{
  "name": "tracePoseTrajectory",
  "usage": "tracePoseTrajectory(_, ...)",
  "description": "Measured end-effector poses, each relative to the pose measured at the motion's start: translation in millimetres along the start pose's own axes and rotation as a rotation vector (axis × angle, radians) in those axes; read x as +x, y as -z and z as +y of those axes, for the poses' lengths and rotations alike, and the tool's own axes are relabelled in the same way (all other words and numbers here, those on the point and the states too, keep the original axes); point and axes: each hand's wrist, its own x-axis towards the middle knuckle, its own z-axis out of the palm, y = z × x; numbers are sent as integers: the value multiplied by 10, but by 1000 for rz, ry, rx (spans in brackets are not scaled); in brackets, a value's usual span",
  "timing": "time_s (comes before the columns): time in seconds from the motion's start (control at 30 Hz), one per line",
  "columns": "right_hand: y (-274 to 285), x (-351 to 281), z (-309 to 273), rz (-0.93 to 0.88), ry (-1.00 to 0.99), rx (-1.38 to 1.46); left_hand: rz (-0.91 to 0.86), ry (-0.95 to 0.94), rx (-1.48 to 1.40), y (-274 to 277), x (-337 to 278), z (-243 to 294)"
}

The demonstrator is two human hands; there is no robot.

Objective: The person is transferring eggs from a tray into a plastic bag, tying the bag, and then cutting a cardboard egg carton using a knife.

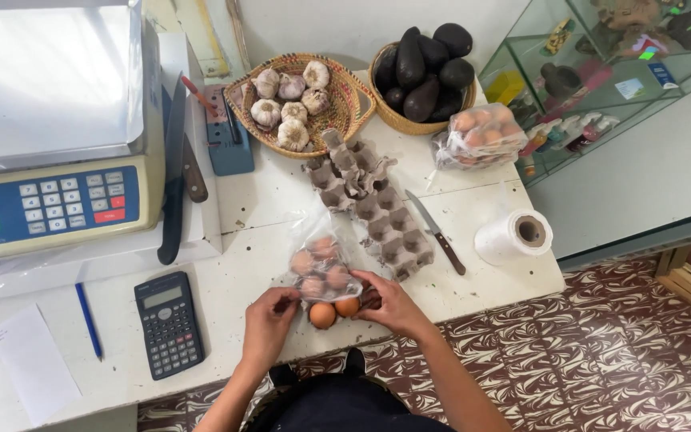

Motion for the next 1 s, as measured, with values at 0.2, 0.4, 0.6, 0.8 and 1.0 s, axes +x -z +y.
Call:
tracePoseTrajectory(0.2,-121,-42,-76,30,-15,-73,-196,233,259,129,-120,226)
tracePoseTrajectory(0.4,-294,-50,-26,77,33,-171,-282,321,382,119,-306,121)
tracePoseTrajectory(0.6,-493,-29,129,93,100,-314,53,75,143,172,-424,-422)
tracePoseTrajectory(0.8,-669,-99,118,166,119,-342,56,-246,348,132,-689,-191)
tracePoseTrajectory(1.0,-461,-96,-81,68,122,-290,-27,-320,294,158,-728,-117)
